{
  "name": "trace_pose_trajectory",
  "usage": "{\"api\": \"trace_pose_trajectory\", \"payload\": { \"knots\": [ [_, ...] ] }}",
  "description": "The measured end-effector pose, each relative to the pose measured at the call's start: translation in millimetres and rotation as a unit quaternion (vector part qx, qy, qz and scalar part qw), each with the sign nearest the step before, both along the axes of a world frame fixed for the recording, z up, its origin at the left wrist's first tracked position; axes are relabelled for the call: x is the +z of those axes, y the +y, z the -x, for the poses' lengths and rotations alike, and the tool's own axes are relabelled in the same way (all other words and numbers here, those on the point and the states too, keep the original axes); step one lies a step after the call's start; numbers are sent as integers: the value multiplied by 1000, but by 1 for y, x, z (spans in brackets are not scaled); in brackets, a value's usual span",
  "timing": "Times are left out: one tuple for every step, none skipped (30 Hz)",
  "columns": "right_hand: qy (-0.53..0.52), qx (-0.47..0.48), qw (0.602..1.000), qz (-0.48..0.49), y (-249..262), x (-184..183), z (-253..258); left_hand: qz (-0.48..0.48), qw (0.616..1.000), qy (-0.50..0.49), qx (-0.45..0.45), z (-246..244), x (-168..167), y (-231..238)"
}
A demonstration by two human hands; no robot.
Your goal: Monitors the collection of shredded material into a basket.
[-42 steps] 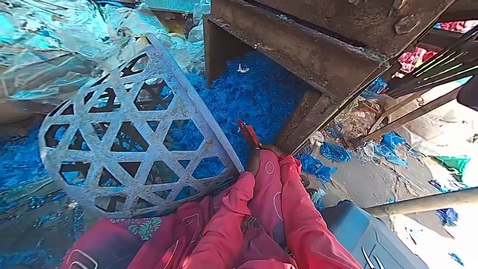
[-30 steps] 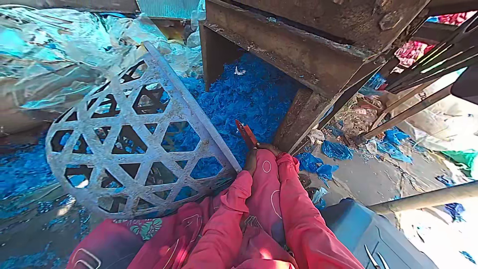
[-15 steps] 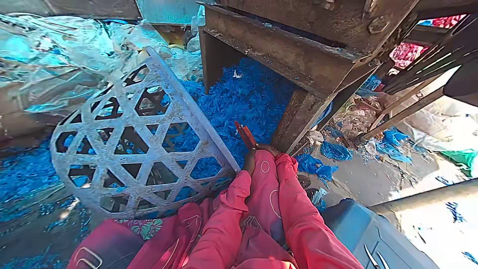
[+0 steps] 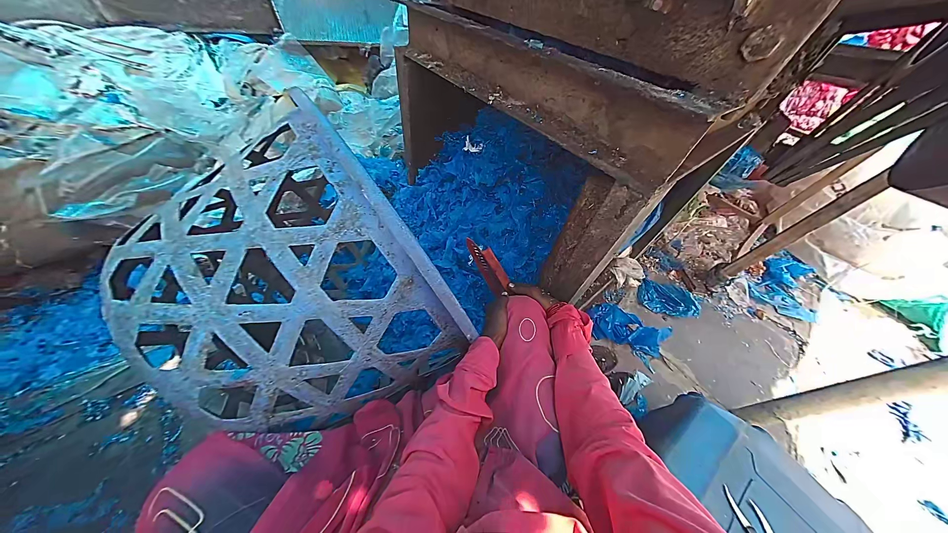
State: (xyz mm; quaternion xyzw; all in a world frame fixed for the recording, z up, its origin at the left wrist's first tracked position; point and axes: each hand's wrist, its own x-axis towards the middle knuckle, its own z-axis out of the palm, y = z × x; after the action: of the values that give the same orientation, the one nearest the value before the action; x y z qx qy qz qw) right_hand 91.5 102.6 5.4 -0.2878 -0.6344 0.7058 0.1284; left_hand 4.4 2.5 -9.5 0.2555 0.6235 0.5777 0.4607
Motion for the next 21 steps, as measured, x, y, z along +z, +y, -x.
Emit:
{"api": "trace_pose_trajectory", "payload": {
  "knots": [
    [6,-1,1000,4,0,-1,0,-3,1000,0,0,0,0,0],
    [6,-3,1000,1,0,-2,0,-5,1000,1,1,-1,0,0],
    [1,-9,1000,-1,0,-2,1,-4,1000,1,1,-1,1,0],
    [-5,-15,1000,-2,0,-1,1,1,1000,2,0,-1,3,-1],
    [-5,-9,1000,-8,2,-2,0,6,1000,2,0,-1,4,-1],
    [-1,7,1000,-15,6,-4,-2,9,1000,2,0,0,4,-1],
    [7,15,1000,-15,8,-6,-3,12,1000,3,-2,0,5,-1],
    [-3,7,1000,-14,4,-1,-2,14,1000,3,-3,0,6,-2],
    [-9,-2,1000,-11,3,0,-1,16,1000,2,-1,-1,7,-2],
    [-8,-2,1000,-3,4,-2,0,16,1000,2,-1,-1,8,-3],
    [1,1,1000,3,7,-6,0,16,1000,2,0,-1,8,-3],
    [11,1,1000,6,7,-7,0,17,1000,3,0,-1,8,-3],
    [13,0,1000,10,7,-7,0,17,1000,3,-2,-1,9,-3],
    [5,-4,1000,11,4,-2,0,17,1000,3,-2,-1,9,-4],
    [-6,-5,1000,7,1,2,0,16,1000,1,-2,-1,10,-4],
    [-16,-5,1000,4,-1,5,0,16,1000,0,-1,-2,10,-4],
    [-21,-7,1000,1,-1,5,1,15,1000,0,0,-2,11,-4],
    [-15,-7,1000,-5,1,1,0,13,1000,-1,0,-2,11,-5],
    [2,5,1000,-10,5,-5,-1,12,1000,-1,0,-2,12,-5],
    [25,31,999,-15,9,-8,-3,12,1000,-2,1,-2,12,-5],
    [49,58,997,-16,9,-5,-5,12,1000,-2,2,-3,12,-5]
  ]
}}
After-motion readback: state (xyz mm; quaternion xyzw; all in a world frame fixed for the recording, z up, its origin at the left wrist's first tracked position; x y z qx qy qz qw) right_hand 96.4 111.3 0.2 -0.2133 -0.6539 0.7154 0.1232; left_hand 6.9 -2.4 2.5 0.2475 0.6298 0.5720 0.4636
